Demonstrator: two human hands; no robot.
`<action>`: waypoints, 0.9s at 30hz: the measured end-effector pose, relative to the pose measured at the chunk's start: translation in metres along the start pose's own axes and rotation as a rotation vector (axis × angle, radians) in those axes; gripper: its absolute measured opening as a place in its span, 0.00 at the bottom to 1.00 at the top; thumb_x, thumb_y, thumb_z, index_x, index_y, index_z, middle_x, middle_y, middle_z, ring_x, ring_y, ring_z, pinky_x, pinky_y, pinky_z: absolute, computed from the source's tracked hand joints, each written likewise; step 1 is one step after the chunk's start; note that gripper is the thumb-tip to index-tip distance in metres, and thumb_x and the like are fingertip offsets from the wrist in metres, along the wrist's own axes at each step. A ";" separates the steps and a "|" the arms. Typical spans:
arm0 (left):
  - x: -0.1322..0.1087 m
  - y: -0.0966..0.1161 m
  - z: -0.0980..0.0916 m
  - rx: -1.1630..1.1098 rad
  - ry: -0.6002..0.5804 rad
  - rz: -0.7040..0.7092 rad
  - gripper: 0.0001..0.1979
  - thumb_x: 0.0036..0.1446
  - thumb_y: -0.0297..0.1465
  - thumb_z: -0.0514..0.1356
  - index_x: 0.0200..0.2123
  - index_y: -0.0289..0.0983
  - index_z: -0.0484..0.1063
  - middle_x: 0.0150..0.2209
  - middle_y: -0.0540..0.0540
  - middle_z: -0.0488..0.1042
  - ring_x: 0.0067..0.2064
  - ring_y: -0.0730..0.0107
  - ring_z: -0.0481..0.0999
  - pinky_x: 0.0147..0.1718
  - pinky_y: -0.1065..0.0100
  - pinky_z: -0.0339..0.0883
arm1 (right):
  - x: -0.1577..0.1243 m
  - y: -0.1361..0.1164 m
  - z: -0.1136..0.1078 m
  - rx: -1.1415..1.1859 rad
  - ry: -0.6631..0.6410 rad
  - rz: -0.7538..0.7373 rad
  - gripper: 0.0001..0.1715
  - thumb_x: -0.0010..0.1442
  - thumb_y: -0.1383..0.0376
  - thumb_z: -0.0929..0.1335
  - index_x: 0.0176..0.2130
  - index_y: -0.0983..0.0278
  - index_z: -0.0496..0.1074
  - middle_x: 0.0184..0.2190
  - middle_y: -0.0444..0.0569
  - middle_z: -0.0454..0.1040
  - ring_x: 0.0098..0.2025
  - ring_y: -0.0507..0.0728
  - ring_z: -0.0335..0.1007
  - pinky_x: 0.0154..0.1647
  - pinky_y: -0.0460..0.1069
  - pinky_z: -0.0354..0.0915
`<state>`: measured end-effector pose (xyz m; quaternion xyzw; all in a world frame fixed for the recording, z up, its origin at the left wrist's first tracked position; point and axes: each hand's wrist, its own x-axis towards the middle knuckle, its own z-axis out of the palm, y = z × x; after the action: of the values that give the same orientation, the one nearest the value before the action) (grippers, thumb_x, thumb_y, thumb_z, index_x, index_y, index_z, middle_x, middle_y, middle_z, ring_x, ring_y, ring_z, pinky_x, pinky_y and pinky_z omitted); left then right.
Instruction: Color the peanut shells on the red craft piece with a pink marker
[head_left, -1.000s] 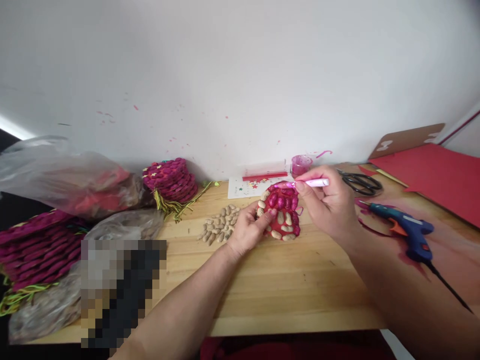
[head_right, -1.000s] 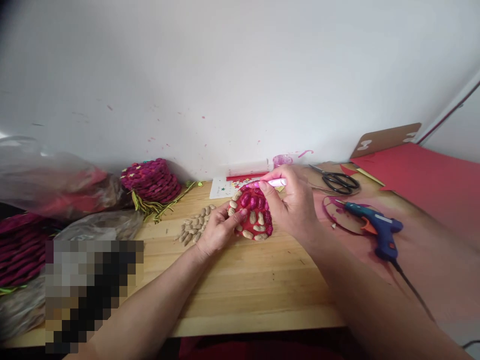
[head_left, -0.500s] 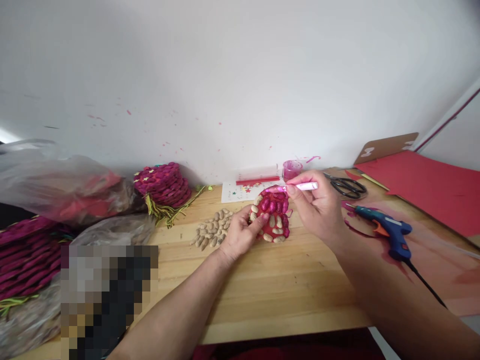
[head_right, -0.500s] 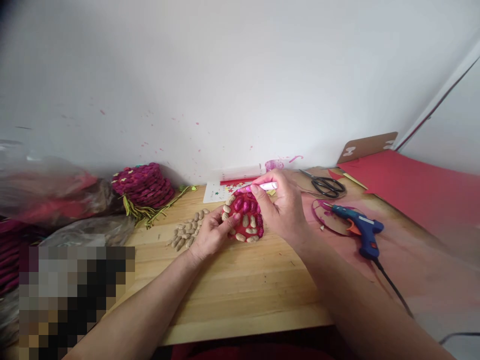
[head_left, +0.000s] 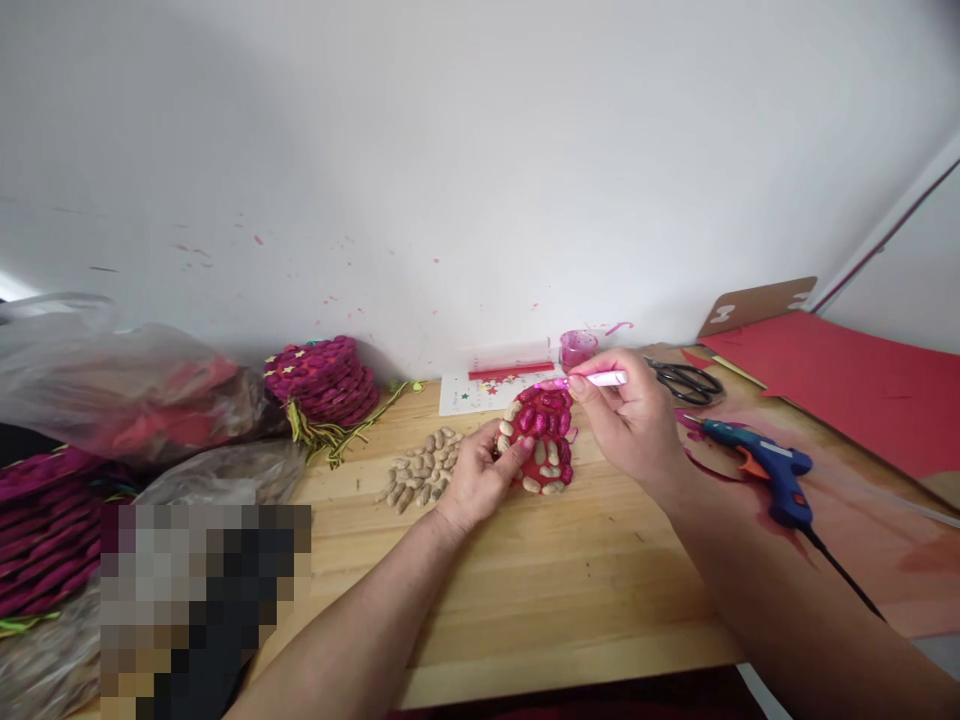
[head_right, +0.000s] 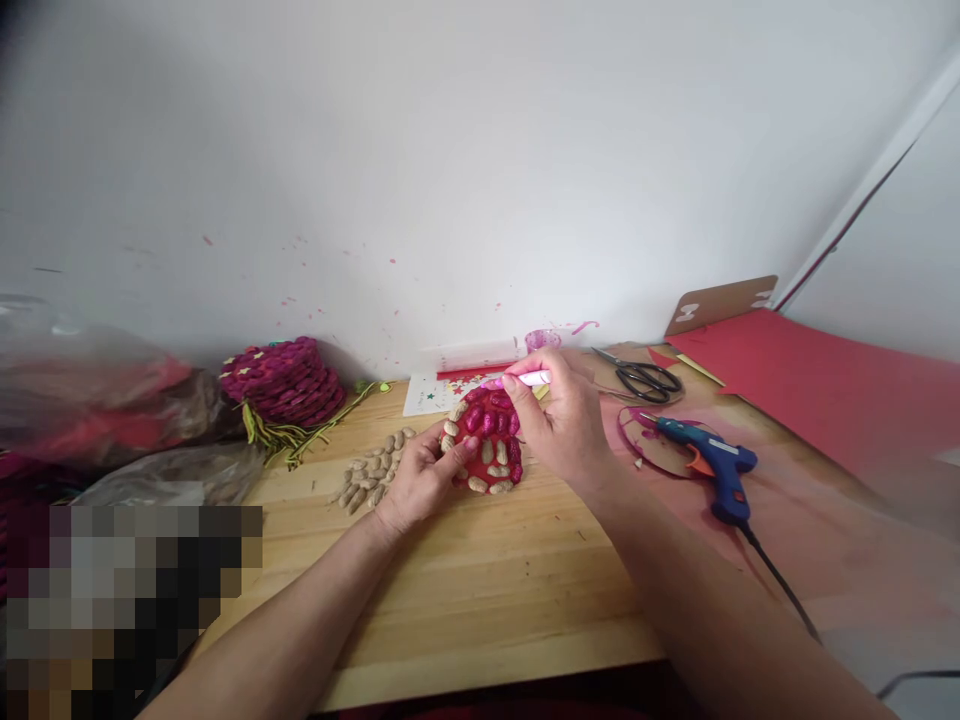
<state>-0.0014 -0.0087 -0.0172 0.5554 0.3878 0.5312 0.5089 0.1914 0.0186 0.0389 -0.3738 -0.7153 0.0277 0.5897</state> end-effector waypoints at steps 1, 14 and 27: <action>0.000 0.001 0.001 -0.001 -0.002 -0.001 0.21 0.55 0.49 0.71 0.33 0.35 0.77 0.29 0.47 0.77 0.30 0.68 0.72 0.33 0.68 0.66 | 0.000 0.001 0.000 0.015 0.000 0.012 0.04 0.68 0.61 0.70 0.39 0.57 0.71 0.34 0.46 0.78 0.37 0.58 0.74 0.43 0.58 0.67; 0.002 0.001 0.003 -0.162 0.009 -0.107 0.25 0.49 0.51 0.74 0.31 0.35 0.74 0.20 0.53 0.69 0.18 0.77 0.63 0.18 0.72 0.57 | 0.001 -0.001 0.000 0.062 -0.054 -0.010 0.02 0.68 0.63 0.70 0.40 0.58 0.72 0.35 0.46 0.77 0.39 0.58 0.74 0.44 0.56 0.66; 0.003 0.000 0.002 -0.221 -0.003 -0.121 0.24 0.50 0.48 0.74 0.27 0.35 0.72 0.19 0.53 0.70 0.17 0.79 0.63 0.16 0.74 0.58 | 0.004 0.000 -0.001 0.020 -0.101 -0.086 0.02 0.67 0.65 0.70 0.39 0.58 0.72 0.35 0.46 0.78 0.39 0.58 0.74 0.42 0.55 0.66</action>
<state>0.0010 -0.0060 -0.0160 0.4725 0.3590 0.5381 0.5986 0.1921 0.0207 0.0424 -0.3351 -0.7593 0.0281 0.5572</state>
